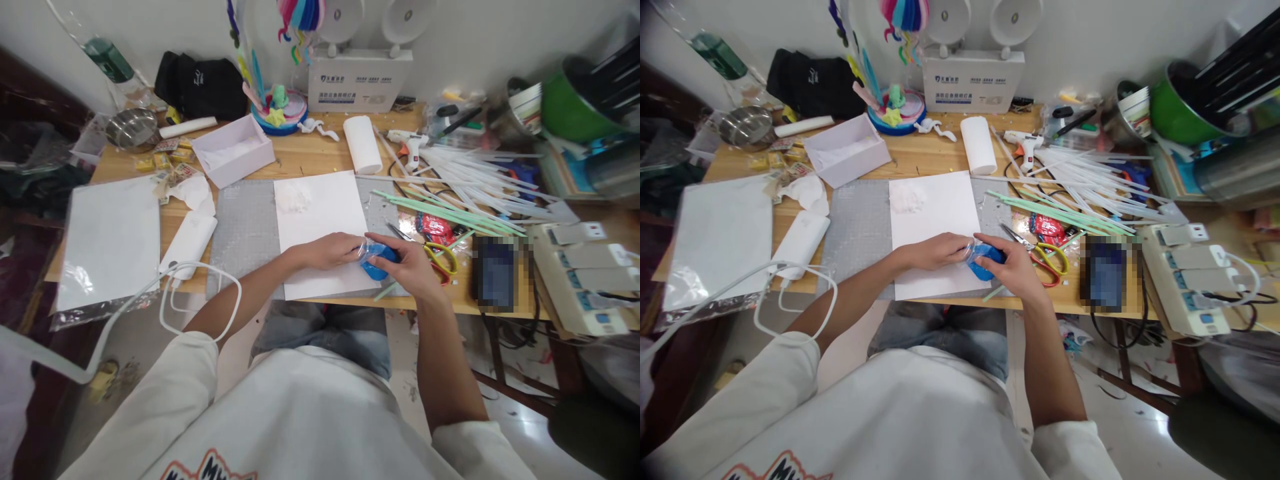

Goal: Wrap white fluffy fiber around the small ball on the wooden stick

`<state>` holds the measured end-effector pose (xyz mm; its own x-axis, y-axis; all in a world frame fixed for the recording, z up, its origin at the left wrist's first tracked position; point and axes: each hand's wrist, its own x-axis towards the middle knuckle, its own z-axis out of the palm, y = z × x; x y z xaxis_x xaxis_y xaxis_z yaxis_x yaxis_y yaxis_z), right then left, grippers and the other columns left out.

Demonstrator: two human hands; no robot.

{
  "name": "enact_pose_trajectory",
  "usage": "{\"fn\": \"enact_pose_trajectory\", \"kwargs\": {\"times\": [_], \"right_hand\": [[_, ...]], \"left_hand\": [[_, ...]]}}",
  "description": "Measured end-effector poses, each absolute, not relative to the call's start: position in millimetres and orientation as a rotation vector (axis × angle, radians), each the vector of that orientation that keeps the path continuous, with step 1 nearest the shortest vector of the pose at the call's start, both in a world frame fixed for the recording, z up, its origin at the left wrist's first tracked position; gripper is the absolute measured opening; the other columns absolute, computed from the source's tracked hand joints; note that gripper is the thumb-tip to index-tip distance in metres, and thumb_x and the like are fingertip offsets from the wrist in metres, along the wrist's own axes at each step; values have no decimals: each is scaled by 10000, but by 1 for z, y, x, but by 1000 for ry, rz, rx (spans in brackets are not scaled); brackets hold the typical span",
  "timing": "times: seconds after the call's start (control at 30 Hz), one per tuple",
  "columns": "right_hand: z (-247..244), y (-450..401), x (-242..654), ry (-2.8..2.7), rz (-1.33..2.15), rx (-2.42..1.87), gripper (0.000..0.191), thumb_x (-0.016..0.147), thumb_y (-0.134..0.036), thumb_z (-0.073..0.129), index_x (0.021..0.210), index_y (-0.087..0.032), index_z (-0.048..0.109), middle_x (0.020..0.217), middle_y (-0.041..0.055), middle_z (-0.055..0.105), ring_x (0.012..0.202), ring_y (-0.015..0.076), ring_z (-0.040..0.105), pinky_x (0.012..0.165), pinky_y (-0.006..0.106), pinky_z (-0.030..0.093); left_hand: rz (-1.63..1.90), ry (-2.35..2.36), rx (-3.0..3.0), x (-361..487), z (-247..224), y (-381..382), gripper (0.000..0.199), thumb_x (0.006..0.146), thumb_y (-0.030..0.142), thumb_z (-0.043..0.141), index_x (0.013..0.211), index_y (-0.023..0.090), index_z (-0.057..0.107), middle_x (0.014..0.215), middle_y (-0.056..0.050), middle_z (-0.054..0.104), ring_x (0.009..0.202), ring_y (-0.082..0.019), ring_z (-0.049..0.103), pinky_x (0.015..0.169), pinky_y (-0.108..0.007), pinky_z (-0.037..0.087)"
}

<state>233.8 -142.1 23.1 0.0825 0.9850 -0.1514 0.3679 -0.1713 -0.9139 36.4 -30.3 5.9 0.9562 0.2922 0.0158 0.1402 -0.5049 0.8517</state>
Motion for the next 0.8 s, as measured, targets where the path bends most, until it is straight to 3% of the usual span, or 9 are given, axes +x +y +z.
{"fn": "enact_pose_trajectory", "kwargs": {"times": [0.1,0.2,0.33,0.47,0.57,0.63,0.73,0.8], "right_hand": [[24,-142,237,-1328,1066,-1623,517,720,-428,822,1197,-240,763,1138,30,796,1031,265,738,946,411,599],[26,-143,243,-1292,1084,-1612,522,704,-445,844,1177,-239,770,1049,22,805,897,232,740,814,366,618],[28,-146,259,-1122,988,-1674,529,661,-446,867,1133,-225,779,970,26,798,806,219,727,719,364,627],[28,-139,280,-983,596,-1813,477,732,-438,784,1160,-230,758,1072,68,788,960,272,735,889,473,618],[26,-128,294,-1150,282,-1992,435,799,-340,661,1203,-202,745,1195,138,751,1136,310,689,1079,525,507],[26,-121,298,-1288,150,-2134,478,794,-307,627,1235,-152,728,1229,195,711,1182,351,650,1103,567,466],[32,-118,290,-1378,-38,-2207,601,788,-365,671,1328,-100,661,1317,247,618,1279,423,560,1112,629,428],[42,-118,272,-1374,-163,-2120,607,820,-407,677,1358,-129,638,1370,242,577,1336,414,515,1143,600,414]], "left_hand": [[273,256,1919,37,11,-30,303,1019,431,437,924,181,581,910,-55,647,822,-171,557,792,-294,435],[267,295,1642,37,17,-30,348,989,514,494,891,186,559,738,2,520,653,-128,467,648,-268,399],[372,381,1130,37,19,-27,355,954,476,521,750,208,406,678,52,327,484,-61,256,464,-218,205],[407,488,846,42,20,-24,374,967,385,448,667,207,313,643,48,279,444,-47,200,415,-202,143],[414,519,797,47,21,-26,510,1005,516,425,625,207,281,593,54,255,418,-43,202,393,-201,153],[461,544,791,48,22,-28,586,984,579,502,602,207,258,569,67,240,405,-33,214,391,-197,165],[513,601,771,48,21,-30,542,953,499,621,593,184,368,563,55,381,398,-24,313,397,-187,233],[503,596,751,48,20,-31,290,936,363,658,757,146,587,721,-20,629,477,-48,508,467,-192,386]]}}
